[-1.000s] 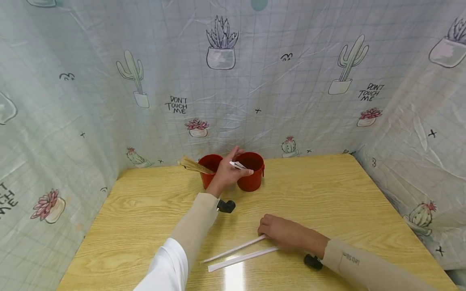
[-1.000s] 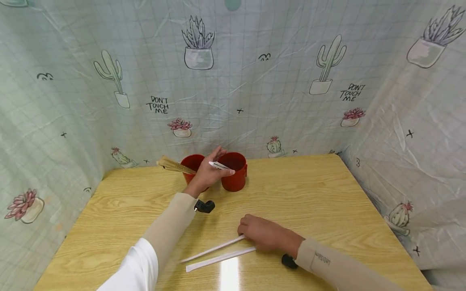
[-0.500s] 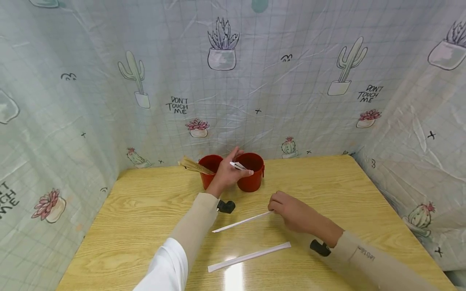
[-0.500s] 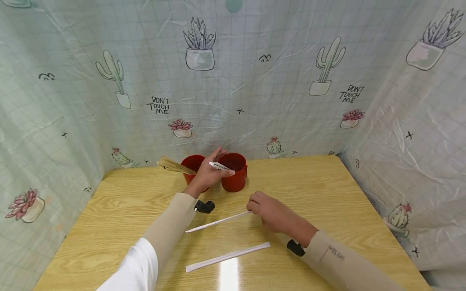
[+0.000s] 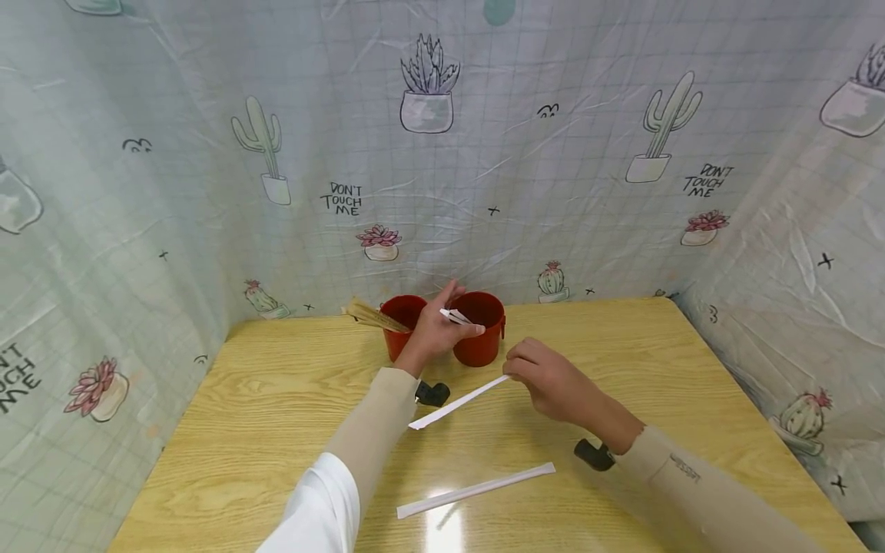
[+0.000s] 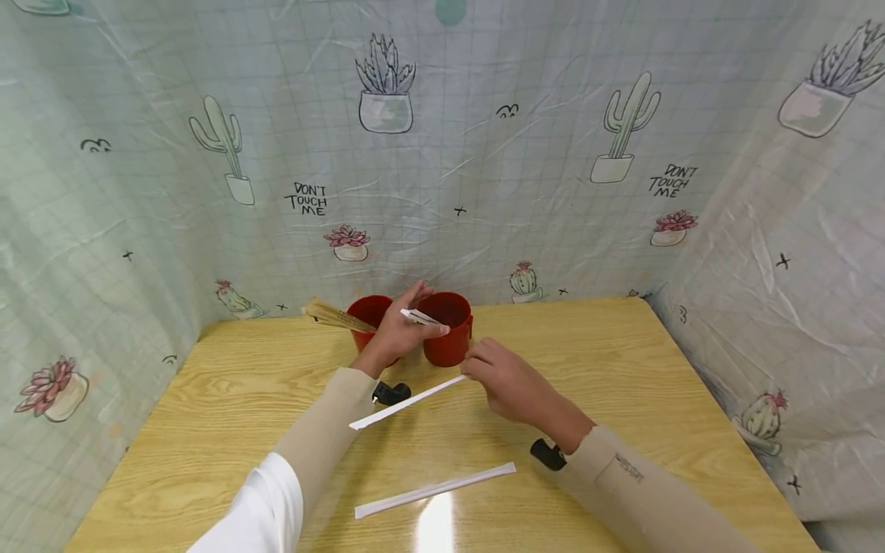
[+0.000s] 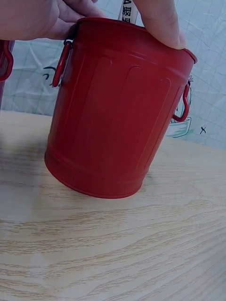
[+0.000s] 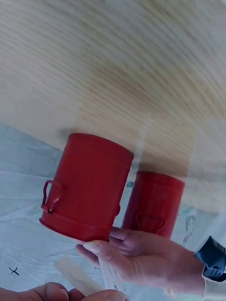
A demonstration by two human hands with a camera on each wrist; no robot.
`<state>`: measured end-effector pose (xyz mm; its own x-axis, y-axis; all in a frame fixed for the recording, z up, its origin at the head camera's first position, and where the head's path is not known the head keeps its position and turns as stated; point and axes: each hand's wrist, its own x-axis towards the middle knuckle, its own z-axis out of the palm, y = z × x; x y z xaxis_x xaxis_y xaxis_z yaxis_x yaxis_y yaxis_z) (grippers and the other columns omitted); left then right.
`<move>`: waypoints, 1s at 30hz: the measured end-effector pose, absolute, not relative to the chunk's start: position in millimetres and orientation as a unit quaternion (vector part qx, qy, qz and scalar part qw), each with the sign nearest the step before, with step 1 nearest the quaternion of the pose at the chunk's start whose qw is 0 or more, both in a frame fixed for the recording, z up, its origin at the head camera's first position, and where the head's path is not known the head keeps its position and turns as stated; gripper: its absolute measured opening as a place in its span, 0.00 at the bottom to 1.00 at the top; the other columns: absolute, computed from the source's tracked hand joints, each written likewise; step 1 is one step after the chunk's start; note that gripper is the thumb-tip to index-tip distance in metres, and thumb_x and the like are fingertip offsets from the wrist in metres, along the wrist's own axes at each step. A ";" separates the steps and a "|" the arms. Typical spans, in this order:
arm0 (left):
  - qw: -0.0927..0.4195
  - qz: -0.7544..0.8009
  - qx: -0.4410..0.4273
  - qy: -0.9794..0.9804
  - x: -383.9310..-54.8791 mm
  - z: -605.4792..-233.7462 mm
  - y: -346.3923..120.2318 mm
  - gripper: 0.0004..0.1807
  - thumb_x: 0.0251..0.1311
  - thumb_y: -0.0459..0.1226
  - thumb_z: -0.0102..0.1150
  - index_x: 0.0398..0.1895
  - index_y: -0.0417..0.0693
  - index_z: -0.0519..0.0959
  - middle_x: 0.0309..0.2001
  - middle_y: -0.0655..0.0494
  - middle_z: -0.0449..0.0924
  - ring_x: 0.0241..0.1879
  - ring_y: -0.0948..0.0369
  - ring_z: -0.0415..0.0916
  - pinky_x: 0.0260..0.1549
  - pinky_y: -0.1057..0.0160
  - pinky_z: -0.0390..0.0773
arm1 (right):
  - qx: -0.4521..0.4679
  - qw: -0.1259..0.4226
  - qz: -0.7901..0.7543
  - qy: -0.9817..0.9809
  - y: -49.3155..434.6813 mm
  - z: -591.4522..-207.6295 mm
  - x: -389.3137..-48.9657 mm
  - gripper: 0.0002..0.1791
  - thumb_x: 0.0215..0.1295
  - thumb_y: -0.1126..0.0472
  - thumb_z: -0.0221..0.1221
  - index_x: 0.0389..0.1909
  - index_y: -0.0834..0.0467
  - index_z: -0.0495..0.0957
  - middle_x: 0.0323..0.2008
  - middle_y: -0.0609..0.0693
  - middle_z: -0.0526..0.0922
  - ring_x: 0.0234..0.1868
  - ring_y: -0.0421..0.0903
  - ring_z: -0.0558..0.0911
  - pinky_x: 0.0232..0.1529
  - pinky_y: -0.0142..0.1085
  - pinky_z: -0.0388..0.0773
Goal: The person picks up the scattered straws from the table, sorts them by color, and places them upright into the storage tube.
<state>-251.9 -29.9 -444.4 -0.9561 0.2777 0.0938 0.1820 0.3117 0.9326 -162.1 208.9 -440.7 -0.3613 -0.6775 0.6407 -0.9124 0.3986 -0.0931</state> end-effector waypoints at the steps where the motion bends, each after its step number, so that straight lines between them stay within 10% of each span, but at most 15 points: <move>1: 0.042 0.569 0.141 0.809 -251.7 -444.3 -29.6 0.56 0.58 0.36 0.77 0.84 0.46 0.52 0.78 0.48 0.66 0.77 0.49 0.65 0.75 0.50 0.71 | 0.498 0.266 0.229 -0.793 208.0 -440.0 -162.5 0.11 0.79 0.64 0.51 0.37 0.60 0.80 0.38 0.51 0.81 0.40 0.45 0.77 0.42 0.31 0.79; 11: 0.037 0.576 0.152 0.802 -250.9 -443.4 -30.0 0.56 0.58 0.34 0.76 0.85 0.46 0.52 0.78 0.46 0.66 0.77 0.48 0.65 0.75 0.47 0.70 | 0.422 0.284 0.321 -0.799 194.9 -429.5 -178.1 0.13 0.56 0.78 0.69 0.38 0.60 0.84 0.39 0.53 0.84 0.40 0.45 0.79 0.38 0.37 0.81; 30: 0.051 0.577 0.159 0.800 -254.8 -442.6 -31.1 0.56 0.59 0.35 0.76 0.85 0.44 0.50 0.79 0.43 0.64 0.75 0.45 0.67 0.73 0.45 0.72 | 0.312 0.224 0.399 -0.832 168.3 -418.6 -224.7 0.04 0.66 0.72 0.66 0.39 0.61 0.85 0.35 0.55 0.84 0.33 0.45 0.77 0.34 0.36 0.77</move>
<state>-254.8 -31.1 -442.6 -0.9444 0.3127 0.1018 0.1954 0.2848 0.9384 -224.7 168.3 -418.6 -0.7042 -0.3406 0.6229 -0.6991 0.4858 -0.5247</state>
